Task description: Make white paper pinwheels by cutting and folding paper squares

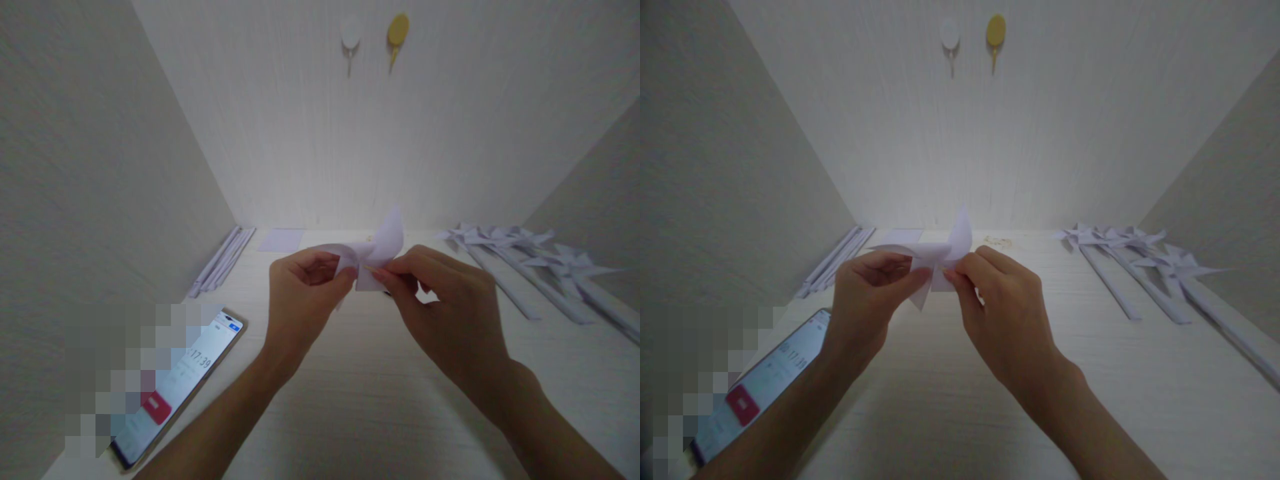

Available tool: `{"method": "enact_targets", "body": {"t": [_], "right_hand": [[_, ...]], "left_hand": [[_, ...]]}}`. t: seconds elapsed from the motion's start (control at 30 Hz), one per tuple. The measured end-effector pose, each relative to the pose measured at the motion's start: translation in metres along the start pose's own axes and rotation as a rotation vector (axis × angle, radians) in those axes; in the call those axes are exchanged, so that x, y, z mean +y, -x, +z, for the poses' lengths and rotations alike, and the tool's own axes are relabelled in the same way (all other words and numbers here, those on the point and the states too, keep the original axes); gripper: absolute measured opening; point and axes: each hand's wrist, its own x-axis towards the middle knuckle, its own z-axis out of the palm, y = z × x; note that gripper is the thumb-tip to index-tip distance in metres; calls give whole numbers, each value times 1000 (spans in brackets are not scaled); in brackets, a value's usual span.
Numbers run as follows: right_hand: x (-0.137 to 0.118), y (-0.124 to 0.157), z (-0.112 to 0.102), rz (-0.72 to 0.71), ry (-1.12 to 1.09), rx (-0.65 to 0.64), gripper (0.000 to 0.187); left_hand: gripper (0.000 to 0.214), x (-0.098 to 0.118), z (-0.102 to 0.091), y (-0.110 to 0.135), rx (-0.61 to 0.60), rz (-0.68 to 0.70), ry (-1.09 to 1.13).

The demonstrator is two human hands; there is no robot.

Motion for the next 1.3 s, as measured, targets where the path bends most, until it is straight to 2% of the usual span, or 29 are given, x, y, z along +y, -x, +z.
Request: {"method": "enact_targets", "body": {"t": [1.3], "right_hand": [[-1, 0, -2, -11, -31, -18, 19]], "left_hand": [[4, 3, 1, 1, 20, 25, -60]]}}
